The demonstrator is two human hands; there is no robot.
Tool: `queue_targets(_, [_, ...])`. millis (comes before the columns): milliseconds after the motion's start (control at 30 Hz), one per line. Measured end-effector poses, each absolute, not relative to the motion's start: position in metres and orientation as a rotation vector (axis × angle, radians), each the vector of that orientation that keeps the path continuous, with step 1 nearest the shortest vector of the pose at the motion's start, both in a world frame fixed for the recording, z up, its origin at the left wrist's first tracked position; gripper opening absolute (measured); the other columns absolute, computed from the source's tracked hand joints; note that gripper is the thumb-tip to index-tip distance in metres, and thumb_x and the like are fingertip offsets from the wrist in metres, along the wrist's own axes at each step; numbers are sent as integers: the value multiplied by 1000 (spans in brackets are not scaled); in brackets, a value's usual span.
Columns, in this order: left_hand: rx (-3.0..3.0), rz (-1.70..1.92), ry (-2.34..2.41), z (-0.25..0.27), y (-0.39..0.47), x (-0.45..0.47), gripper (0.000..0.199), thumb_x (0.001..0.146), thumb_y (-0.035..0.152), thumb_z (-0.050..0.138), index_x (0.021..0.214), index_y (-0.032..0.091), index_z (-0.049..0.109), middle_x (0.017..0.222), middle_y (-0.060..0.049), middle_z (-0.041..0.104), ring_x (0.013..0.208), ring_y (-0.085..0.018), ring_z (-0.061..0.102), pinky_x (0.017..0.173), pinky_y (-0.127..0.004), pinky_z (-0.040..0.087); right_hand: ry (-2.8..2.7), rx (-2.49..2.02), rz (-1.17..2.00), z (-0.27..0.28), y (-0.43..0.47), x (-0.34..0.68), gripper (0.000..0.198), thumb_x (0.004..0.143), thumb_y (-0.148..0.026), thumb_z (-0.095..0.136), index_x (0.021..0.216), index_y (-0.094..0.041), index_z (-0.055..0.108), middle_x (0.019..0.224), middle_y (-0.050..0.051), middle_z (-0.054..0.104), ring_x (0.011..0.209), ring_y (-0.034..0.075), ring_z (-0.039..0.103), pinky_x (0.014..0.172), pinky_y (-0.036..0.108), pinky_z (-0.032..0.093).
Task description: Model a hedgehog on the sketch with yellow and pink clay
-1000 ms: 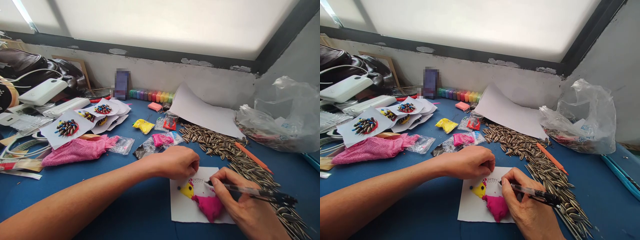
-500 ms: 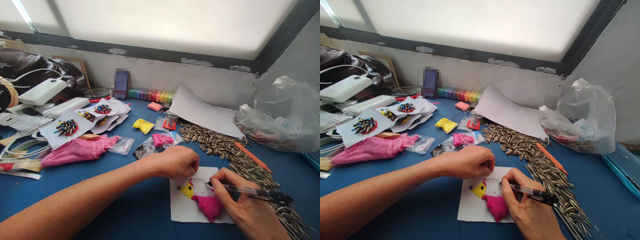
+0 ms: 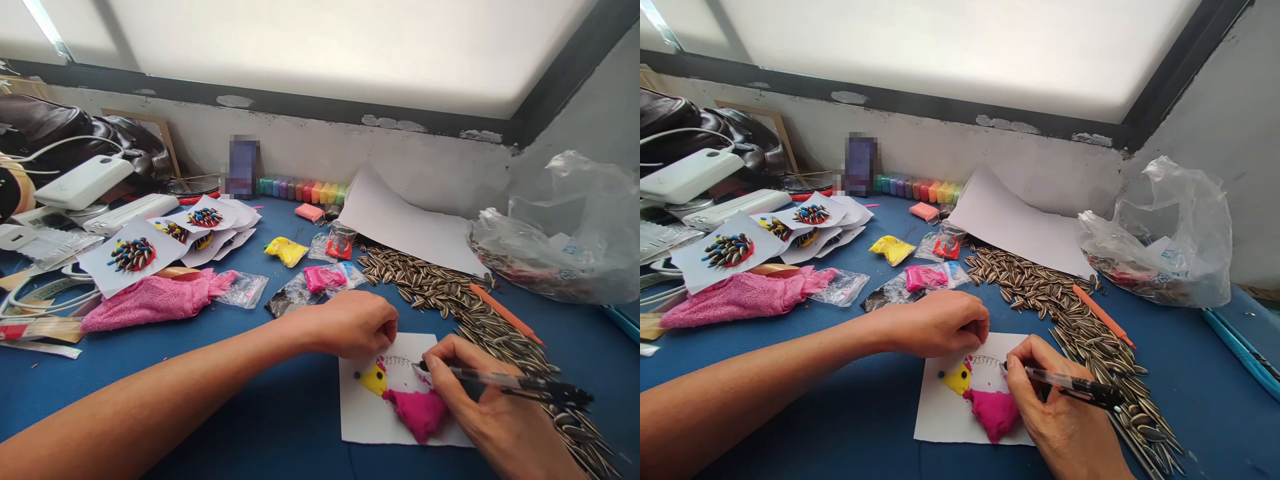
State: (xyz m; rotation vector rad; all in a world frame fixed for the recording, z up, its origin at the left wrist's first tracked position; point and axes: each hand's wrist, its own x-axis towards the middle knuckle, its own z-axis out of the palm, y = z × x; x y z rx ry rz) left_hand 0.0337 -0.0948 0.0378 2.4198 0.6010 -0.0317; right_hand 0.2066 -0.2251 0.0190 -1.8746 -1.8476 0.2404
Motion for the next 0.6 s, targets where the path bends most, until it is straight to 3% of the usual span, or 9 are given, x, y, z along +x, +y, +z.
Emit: queue_targets(600, [2410,-23,604,36,-94,33,13,79,17,54,85,19,66,92,-1,70,82,-15,60,63,-24,39,-1796,-1838,269,24,-225,207,27,90,-35,48,65,-26,54,56,-7,59,50,12,58,50,22,43])
